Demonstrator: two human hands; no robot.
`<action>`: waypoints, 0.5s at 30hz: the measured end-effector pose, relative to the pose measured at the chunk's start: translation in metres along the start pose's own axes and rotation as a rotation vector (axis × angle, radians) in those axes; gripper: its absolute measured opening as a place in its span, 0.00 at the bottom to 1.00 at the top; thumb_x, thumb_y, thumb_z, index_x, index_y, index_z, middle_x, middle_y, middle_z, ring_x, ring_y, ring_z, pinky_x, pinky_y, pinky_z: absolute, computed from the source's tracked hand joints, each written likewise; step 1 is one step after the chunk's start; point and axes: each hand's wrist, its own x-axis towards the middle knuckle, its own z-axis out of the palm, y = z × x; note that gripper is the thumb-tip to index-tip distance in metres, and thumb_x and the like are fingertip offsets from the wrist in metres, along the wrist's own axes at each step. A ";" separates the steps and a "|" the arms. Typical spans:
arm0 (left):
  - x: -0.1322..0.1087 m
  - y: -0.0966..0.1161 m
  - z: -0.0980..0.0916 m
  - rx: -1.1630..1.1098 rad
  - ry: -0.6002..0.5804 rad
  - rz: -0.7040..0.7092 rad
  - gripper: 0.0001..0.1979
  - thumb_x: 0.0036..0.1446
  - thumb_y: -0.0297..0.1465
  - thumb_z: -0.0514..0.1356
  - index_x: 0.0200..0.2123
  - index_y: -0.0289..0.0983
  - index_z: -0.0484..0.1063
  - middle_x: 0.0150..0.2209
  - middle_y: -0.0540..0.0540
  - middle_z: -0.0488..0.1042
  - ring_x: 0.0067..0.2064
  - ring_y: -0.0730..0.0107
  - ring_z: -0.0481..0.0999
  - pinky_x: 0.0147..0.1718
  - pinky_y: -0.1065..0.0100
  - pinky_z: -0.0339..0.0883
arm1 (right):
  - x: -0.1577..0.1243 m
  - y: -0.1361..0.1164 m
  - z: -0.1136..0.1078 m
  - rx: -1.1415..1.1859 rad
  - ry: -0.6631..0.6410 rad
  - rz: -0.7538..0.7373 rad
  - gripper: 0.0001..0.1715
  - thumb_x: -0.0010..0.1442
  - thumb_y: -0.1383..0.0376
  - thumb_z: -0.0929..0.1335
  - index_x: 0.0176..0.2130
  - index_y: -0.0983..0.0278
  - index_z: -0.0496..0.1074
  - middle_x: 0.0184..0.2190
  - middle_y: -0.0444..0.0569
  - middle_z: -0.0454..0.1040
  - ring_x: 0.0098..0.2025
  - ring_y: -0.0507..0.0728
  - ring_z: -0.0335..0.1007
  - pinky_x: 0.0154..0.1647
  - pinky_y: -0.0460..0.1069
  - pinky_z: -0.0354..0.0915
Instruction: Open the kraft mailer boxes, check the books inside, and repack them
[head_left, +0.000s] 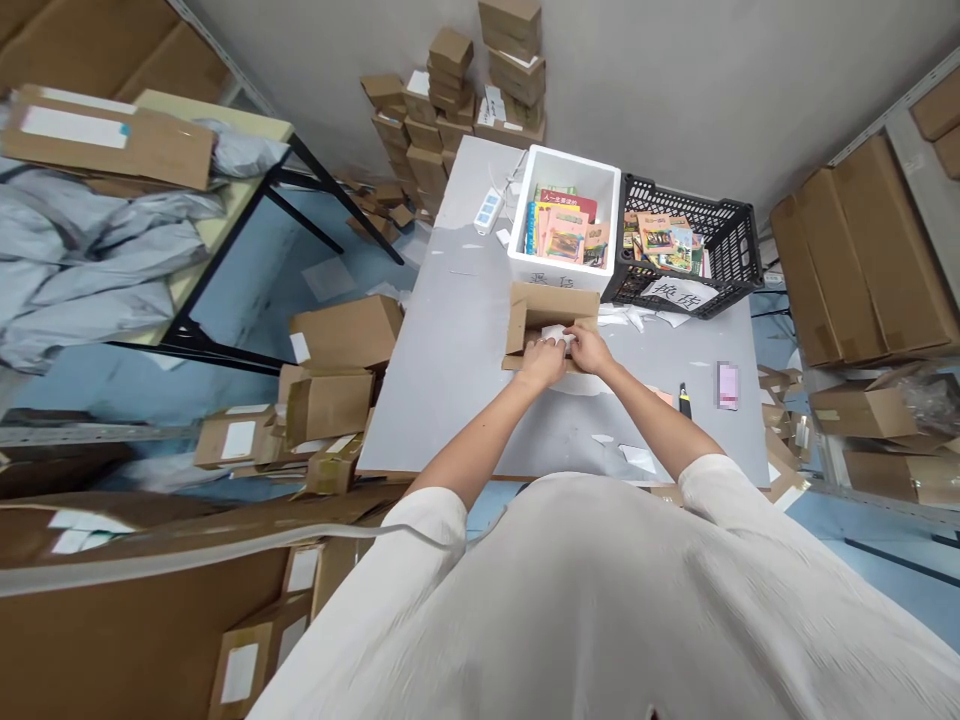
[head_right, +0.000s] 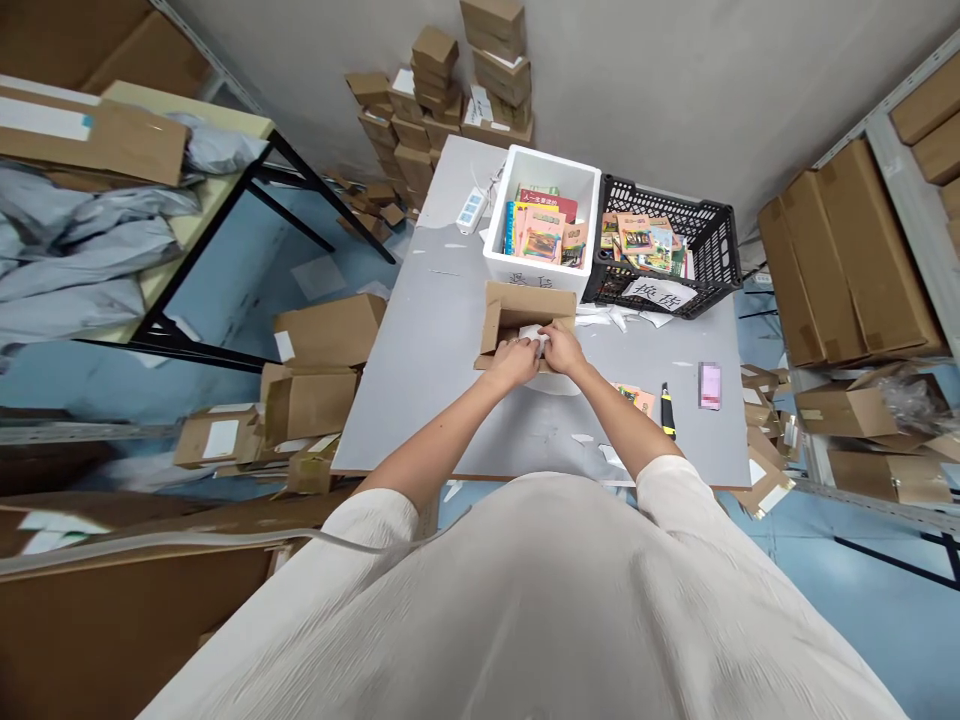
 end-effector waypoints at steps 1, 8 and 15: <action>0.004 -0.002 0.001 -0.015 -0.002 -0.012 0.22 0.74 0.32 0.56 0.65 0.33 0.77 0.63 0.27 0.80 0.66 0.36 0.76 0.67 0.42 0.64 | -0.001 0.001 -0.002 -0.043 -0.001 0.007 0.27 0.69 0.72 0.66 0.62 0.67 0.82 0.62 0.60 0.81 0.64 0.66 0.78 0.73 0.61 0.70; 0.012 -0.005 0.001 -0.024 0.037 -0.064 0.24 0.71 0.29 0.57 0.63 0.24 0.80 0.62 0.22 0.79 0.64 0.36 0.78 0.63 0.48 0.68 | -0.004 0.010 -0.011 0.006 -0.160 -0.035 0.28 0.70 0.74 0.65 0.62 0.62 0.83 0.63 0.54 0.84 0.65 0.64 0.79 0.73 0.59 0.70; 0.009 0.023 -0.004 -0.033 0.163 0.088 0.21 0.72 0.24 0.54 0.61 0.32 0.80 0.58 0.30 0.81 0.59 0.44 0.81 0.61 0.50 0.73 | -0.019 0.037 -0.042 0.112 -0.002 -0.029 0.26 0.68 0.72 0.65 0.57 0.62 0.86 0.60 0.54 0.85 0.63 0.64 0.80 0.72 0.61 0.73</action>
